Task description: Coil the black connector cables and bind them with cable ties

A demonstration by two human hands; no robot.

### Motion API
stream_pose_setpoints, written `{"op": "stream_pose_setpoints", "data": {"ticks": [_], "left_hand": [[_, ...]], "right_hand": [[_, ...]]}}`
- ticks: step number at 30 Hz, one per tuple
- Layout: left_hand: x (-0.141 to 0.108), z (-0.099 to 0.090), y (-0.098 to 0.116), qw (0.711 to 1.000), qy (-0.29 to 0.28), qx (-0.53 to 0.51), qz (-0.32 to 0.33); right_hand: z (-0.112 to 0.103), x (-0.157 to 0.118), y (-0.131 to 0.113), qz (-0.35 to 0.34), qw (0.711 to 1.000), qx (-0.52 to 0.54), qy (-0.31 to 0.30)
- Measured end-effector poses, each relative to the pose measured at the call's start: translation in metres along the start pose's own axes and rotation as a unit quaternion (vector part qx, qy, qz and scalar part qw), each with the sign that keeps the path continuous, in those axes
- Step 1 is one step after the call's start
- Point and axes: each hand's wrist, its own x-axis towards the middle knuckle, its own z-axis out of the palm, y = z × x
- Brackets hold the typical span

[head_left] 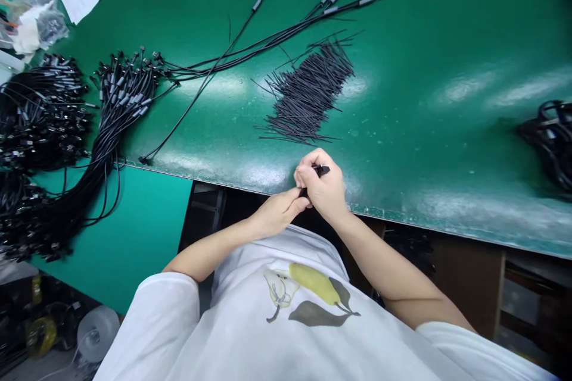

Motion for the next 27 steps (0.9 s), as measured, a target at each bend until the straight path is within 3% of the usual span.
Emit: {"op": "stream_pose_setpoints", "data": {"ticks": [2, 5, 7, 9, 11, 14, 19, 23, 25, 27], "left_hand": [[0.001, 0.000, -0.003, 1.000, 0.018, -0.022, -0.011], [0.002, -0.004, -0.006, 0.981, 0.033, -0.191, -0.018], [0.003, -0.010, -0.004, 0.956, 0.073, -0.284, -0.026], [0.003, -0.017, 0.000, 0.939, 0.098, -0.329, -0.031], [0.003, -0.022, 0.005, 0.931, 0.100, -0.351, -0.029], [0.002, -0.026, 0.010, 0.928, 0.093, -0.361, -0.023], [-0.002, -0.024, 0.009, 0.940, 0.068, -0.335, -0.015], [0.001, -0.015, 0.001, 0.956, 0.009, -0.293, -0.007], [0.004, -0.011, -0.004, 0.962, 0.001, -0.272, 0.004], [0.006, -0.009, -0.007, 0.969, 0.023, -0.243, 0.020]], "right_hand": [[-0.009, 0.006, 0.006, -0.010, 0.997, -0.076, -0.026], [-0.039, 0.026, 0.010, -0.031, 0.978, -0.130, -0.158], [-0.066, 0.046, 0.012, -0.080, 0.953, -0.260, -0.136], [-0.091, 0.065, 0.014, -0.116, 0.892, -0.432, -0.061], [-0.109, 0.080, 0.017, -0.120, 0.843, -0.522, -0.051], [-0.122, 0.086, 0.017, -0.102, 0.837, -0.532, -0.082], [-0.111, 0.052, 0.005, -0.088, 0.861, -0.500, -0.032], [-0.073, 0.008, 0.001, -0.121, 0.910, -0.373, -0.135], [-0.053, -0.008, 0.003, -0.174, 0.900, -0.356, -0.183], [-0.041, -0.016, 0.004, -0.241, 0.857, -0.420, -0.176]]}}
